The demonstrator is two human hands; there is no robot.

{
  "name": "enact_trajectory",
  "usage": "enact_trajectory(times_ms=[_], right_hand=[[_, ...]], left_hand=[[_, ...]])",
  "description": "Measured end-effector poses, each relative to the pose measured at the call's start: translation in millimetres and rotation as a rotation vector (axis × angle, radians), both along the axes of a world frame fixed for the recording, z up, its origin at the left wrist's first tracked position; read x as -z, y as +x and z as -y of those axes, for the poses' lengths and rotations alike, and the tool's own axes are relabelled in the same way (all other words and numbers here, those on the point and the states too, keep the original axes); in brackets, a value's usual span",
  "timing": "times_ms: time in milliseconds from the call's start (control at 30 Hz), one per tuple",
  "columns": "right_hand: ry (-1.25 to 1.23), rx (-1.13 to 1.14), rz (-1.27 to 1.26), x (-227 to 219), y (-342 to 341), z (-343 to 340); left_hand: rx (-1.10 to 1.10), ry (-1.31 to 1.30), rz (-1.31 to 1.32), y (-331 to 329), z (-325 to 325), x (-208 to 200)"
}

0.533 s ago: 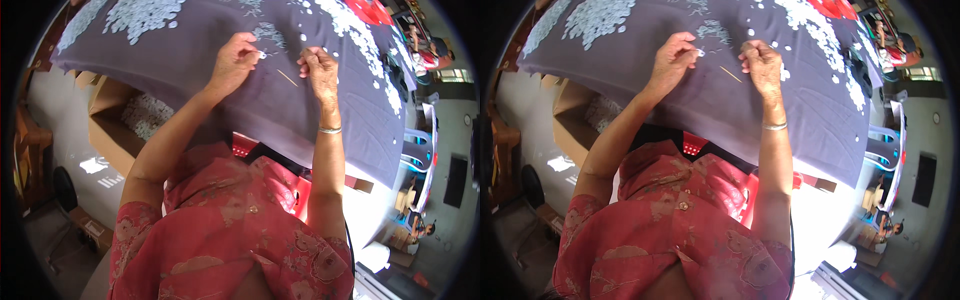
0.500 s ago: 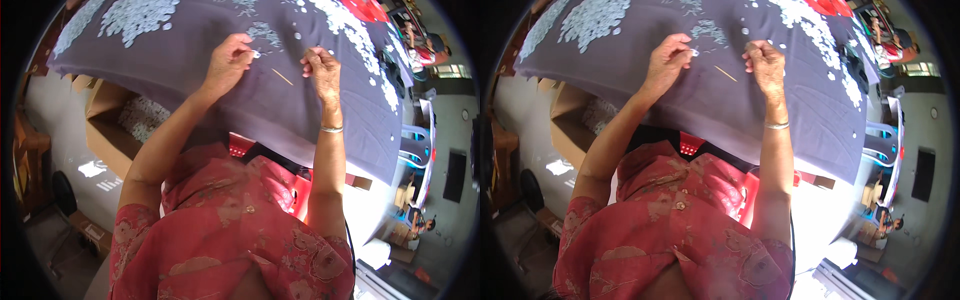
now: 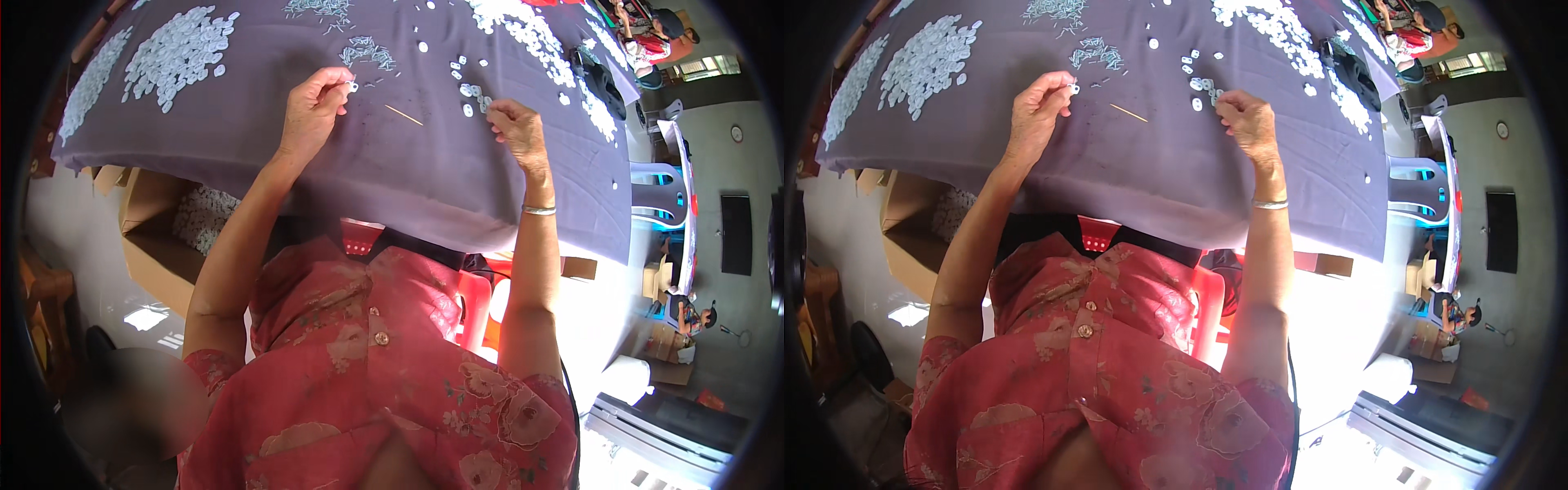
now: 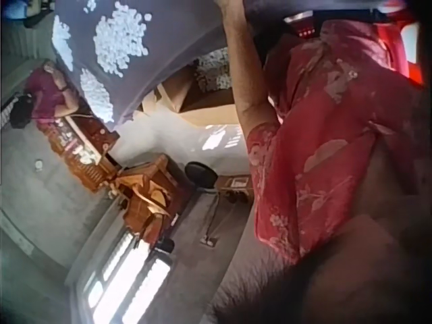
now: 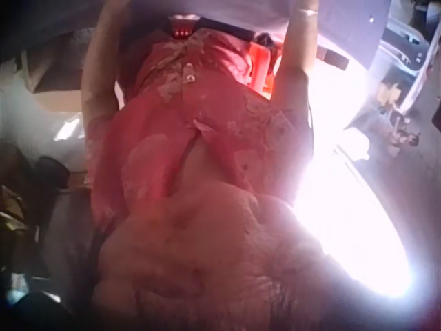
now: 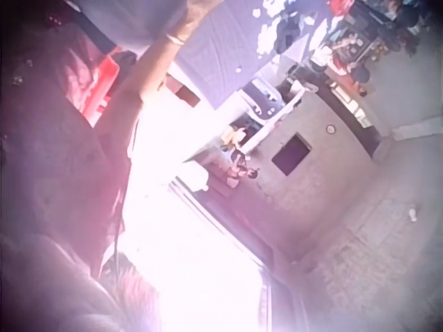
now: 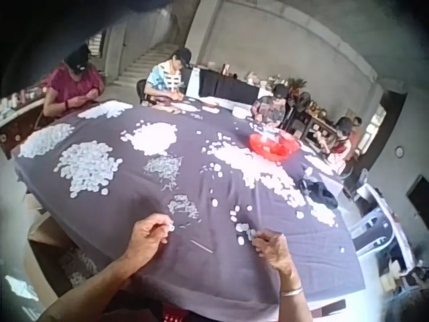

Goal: The person assembles plastic pieces by picking them up from the table, joining them together by hand, and placing the assembled pieces back onto the table.

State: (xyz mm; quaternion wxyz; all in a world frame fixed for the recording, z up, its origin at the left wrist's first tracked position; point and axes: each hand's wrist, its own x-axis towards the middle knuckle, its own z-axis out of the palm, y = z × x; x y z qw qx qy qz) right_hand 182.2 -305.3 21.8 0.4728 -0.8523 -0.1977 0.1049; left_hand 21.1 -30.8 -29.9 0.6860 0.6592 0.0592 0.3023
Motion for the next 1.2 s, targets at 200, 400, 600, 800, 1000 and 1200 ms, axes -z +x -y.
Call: enact_trajectory(times_ms=[200, 400, 600, 800, 1000, 1200], right_hand=[[-0.190, -0.058, 0.321, 10.3, -5.0, -20.2], [-0.262, -0.097, 0.511, 11.6, -10.9, -34.0], [-0.327, -0.157, 0.418, 1.5, -20.5, -39.0], [-0.360, -0.250, 0.761, 6.4, -40.5, -35.4], [-0.210, -0.205, 0.718, 12.2, -41.2, -29.3], [-0.193, -0.157, 0.444, 2.1, -44.7, -32.4]], left_hand=[[-0.009, -0.012, -0.024, -0.1, -1.7, 1.2], [-0.020, -0.012, -0.036, -1.4, -1.2, 0.6], [-0.004, -0.009, -0.056, -0.9, -1.0, 1.2], [-0.008, -0.005, -0.048, -2.7, -1.0, -0.2], [-0.010, 0.010, -0.057, -1.7, -0.6, -0.6], [-0.007, 0.001, -0.048, -1.3, -2.2, -0.3]])
